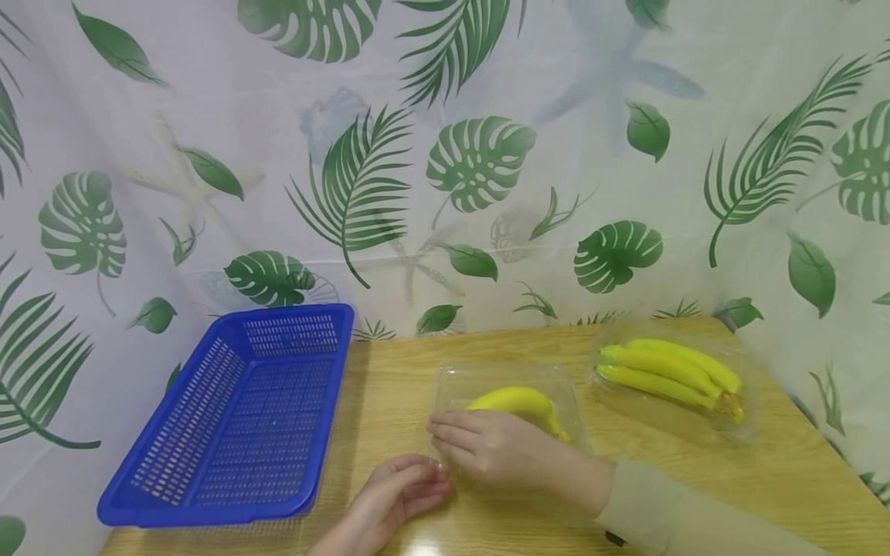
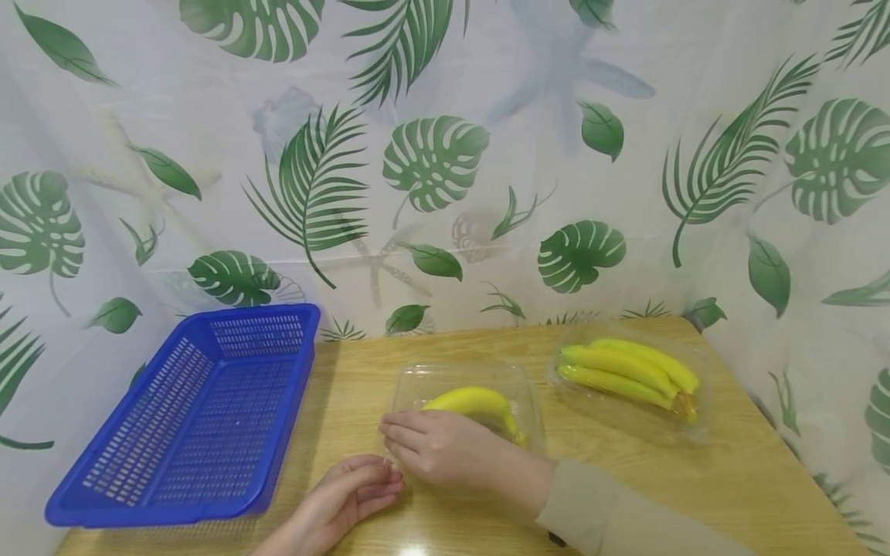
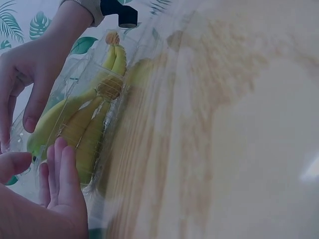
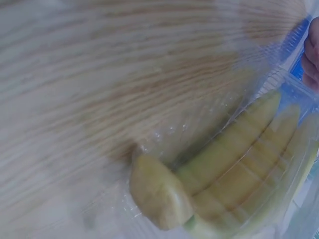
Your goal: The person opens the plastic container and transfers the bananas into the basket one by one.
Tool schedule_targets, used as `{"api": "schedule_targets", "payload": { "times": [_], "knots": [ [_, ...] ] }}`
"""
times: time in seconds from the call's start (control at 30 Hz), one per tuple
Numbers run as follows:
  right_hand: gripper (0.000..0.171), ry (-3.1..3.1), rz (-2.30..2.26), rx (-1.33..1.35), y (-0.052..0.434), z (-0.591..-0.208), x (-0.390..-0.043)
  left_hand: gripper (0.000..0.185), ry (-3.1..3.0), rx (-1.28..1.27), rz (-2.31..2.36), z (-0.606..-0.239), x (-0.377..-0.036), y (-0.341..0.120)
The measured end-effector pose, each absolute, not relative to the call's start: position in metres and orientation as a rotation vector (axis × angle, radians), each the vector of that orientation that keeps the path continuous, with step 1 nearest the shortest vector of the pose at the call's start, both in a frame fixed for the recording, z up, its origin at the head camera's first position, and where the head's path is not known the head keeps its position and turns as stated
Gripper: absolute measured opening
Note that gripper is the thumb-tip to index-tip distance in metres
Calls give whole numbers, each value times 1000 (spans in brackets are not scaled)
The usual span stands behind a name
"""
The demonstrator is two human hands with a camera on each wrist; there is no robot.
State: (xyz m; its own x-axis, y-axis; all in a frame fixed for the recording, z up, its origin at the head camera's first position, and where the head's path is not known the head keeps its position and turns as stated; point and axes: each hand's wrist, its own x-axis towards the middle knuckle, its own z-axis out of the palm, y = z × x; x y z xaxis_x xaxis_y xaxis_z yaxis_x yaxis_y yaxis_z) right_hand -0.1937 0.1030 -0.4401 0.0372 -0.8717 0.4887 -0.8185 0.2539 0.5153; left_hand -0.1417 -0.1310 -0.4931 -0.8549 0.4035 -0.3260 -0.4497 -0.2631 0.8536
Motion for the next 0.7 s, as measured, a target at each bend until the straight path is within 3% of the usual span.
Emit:
{"api": "schedule_targets", "payload": {
  "times": [0.37,0.53,0.7],
  "knots": [
    [32,-1798,-30,1517,118,-435,-191,12,1373,20,2094,-494,-138,-122],
    [50,-1785,-13,1495,126,-434,-189,12,1372,50,2065,-495,-136,-115],
    [51,-1775,10,1471,136,-433,-187,14,1351,54,2051,-497,-133,-107]
  ]
}}
